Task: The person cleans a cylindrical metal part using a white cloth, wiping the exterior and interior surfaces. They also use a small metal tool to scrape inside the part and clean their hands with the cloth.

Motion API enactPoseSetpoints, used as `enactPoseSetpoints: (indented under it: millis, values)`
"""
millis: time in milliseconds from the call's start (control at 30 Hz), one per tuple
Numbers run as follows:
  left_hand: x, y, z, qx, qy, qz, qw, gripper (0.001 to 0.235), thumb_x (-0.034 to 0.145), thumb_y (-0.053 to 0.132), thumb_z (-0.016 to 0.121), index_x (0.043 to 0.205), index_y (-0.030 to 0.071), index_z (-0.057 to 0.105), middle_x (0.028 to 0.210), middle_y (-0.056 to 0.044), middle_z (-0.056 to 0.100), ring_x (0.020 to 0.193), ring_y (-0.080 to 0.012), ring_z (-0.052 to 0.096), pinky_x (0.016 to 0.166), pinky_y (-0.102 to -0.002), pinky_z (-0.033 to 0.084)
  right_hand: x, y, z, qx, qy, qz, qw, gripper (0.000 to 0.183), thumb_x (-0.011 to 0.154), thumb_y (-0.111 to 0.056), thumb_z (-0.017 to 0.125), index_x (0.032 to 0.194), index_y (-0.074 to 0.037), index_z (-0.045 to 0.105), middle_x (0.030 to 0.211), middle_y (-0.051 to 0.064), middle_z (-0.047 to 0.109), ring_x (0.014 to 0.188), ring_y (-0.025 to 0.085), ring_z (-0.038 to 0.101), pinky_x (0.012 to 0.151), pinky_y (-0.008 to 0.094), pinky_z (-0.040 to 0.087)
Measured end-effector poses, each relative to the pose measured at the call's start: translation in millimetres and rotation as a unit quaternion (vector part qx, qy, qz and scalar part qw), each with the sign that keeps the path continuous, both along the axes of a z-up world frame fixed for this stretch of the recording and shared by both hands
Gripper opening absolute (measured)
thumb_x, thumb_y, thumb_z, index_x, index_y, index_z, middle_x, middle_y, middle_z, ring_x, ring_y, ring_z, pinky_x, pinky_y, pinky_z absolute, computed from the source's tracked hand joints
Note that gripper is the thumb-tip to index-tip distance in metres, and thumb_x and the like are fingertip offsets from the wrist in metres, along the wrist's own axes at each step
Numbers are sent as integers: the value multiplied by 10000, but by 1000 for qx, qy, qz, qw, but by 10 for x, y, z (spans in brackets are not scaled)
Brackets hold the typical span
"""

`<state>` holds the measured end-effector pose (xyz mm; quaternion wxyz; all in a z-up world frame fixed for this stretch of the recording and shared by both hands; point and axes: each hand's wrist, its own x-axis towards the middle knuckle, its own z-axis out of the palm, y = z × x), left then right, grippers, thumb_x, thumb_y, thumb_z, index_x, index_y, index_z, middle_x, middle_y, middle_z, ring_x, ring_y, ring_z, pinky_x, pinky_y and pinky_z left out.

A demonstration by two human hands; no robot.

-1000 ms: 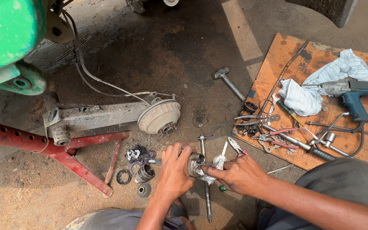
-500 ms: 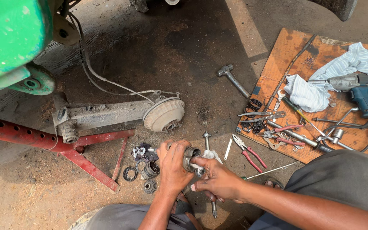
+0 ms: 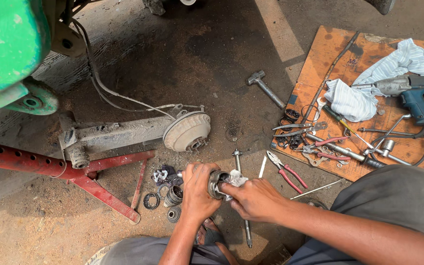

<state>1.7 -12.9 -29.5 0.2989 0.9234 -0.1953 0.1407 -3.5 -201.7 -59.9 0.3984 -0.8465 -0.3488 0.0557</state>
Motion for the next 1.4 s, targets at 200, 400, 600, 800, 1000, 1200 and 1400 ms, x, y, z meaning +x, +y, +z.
enactPoseSetpoints:
  millis: [200, 400, 600, 800, 1000, 1200, 1400]
  values:
    - [43, 0, 166, -11, -54, -22, 998, 607, 534, 111, 882, 1088, 95, 633, 1035, -83, 678, 1049, -357, 597, 905, -456, 441, 229, -354, 262, 103, 465, 31, 879, 301, 1018, -269, 652, 1148, 1, 685, 676, 144, 609, 583, 256, 564, 557, 412, 447]
    - [22, 38, 221, -300, 118, 52, 945, 551, 681, 60, 890, 1164, 52, 624, 1111, -48, 720, 985, -141, 696, 879, -295, 574, 480, -864, 327, -4, 69, -52, 996, 323, 920, -371, 695, 1032, -81, 783, 990, 107, 686, 898, 247, 662, 727, 408, 519]
    - [-101, -32, 166, -471, 316, -12, 824, 883, 649, 63, 824, 1450, 120, 456, 1205, -67, 609, 1135, -155, 661, 1003, -302, 547, 515, -899, 414, -29, 194, -5, 980, 313, 979, -364, 630, 1039, -83, 754, 873, 79, 715, 844, 209, 689, 754, 390, 533]
    - [-91, -132, 142, -229, 156, -47, 960, 676, 625, 113, 888, 1260, 130, 658, 1280, -128, 593, 1242, -277, 647, 1045, -384, 536, 564, -976, 445, -29, 317, -131, 939, 274, 954, -338, 643, 1115, -126, 706, 668, 31, 746, 576, 96, 644, 529, 265, 504]
    - [37, -142, 136, -59, 10, -7, 998, 598, 534, 193, 950, 1080, 139, 712, 1091, -136, 595, 1069, -347, 588, 877, -494, 411, 319, -887, 673, 263, 207, -251, 908, 197, 981, -182, 672, 992, 15, 687, 706, 115, 722, 469, 131, 660, 396, 285, 510]
    - [71, -217, 91, -73, 6, -6, 997, 598, 610, 127, 895, 1157, 95, 656, 1141, -184, 549, 1104, -386, 592, 904, -464, 513, -241, -192, 244, 53, 162, -65, 983, 556, 850, -156, 777, 1339, -11, 555, 608, 105, 693, 477, 192, 651, 456, 339, 526]
    - [70, -89, -22, -3, 7, -89, 996, 718, 494, 72, 854, 1181, 72, 646, 1180, -203, 551, 1092, -408, 589, 870, -482, 516, -161, -258, -157, 178, 637, -26, 749, 858, 894, -74, 734, 1619, -148, 282, 603, 209, 604, 444, 313, 490, 457, 474, 342]
